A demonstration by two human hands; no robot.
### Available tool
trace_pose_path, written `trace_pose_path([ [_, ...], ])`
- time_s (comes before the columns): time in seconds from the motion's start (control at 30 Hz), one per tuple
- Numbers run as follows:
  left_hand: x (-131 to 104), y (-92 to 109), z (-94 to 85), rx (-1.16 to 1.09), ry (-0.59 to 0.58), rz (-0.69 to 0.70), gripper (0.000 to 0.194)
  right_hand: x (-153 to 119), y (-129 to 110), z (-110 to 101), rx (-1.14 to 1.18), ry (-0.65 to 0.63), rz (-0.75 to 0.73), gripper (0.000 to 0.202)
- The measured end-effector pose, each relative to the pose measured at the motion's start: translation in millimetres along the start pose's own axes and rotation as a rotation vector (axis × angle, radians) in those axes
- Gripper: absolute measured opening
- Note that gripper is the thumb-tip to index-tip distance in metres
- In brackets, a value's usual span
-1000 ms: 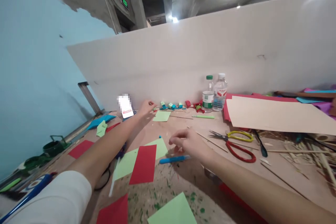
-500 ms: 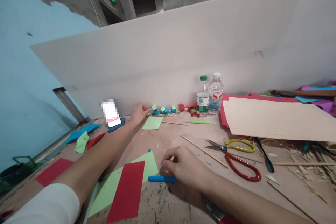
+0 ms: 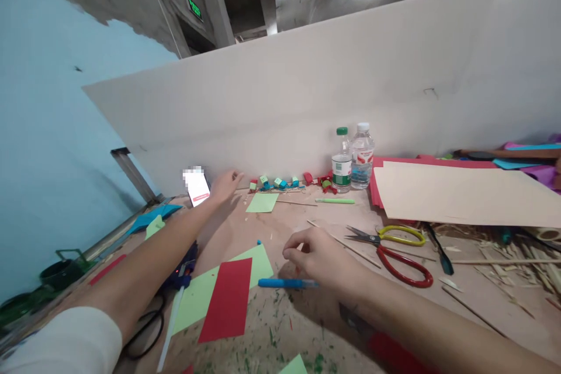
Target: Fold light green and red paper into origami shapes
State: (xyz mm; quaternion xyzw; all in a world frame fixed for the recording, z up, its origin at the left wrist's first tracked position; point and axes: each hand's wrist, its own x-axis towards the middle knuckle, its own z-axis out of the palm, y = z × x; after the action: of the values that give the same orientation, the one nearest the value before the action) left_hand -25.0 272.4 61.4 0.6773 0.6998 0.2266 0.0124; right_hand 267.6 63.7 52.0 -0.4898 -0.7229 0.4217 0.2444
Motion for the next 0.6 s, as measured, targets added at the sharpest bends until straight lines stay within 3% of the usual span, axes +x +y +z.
trace_pose_path([
  [0.13, -25.5, 7.6, -35.6, -0.011, 0.03, 0.053, 0.036, -19.4, -26.3, -3.3, -0.121, -0.045, -0.065, 0.026],
  [0.23, -54.8, 14.6, -63.6, -0.033, 0.058, 0.121, 0.035, -41.1, -42.1, 1.8, -0.226, -0.161, -0.165, 0.022],
  [0.33, -91.4, 20.4, -85.1, -0.087, 0.079, 0.194, 0.035, -66.9, -47.9, 15.9, -0.392, -0.353, -0.311, 0.052],
  [0.4, -119.4, 23.9, -96.2, -0.15, 0.078, 0.245, 0.035, -86.0, -46.7, 29.0, -0.5, -0.415, -0.373, 0.072],
  [0.47, -151.1, 26.5, -106.6, -0.229, 0.068, 0.304, 0.034, -105.7, -42.9, 42.4, -0.578, -0.394, -0.357, 0.079],
  [0.6, -231.6, 21.1, -129.3, -0.408, 0.055, 0.42, 0.025, -138.4, -33.6, 60.7, -0.537, -0.163, -0.26, 0.065],
])
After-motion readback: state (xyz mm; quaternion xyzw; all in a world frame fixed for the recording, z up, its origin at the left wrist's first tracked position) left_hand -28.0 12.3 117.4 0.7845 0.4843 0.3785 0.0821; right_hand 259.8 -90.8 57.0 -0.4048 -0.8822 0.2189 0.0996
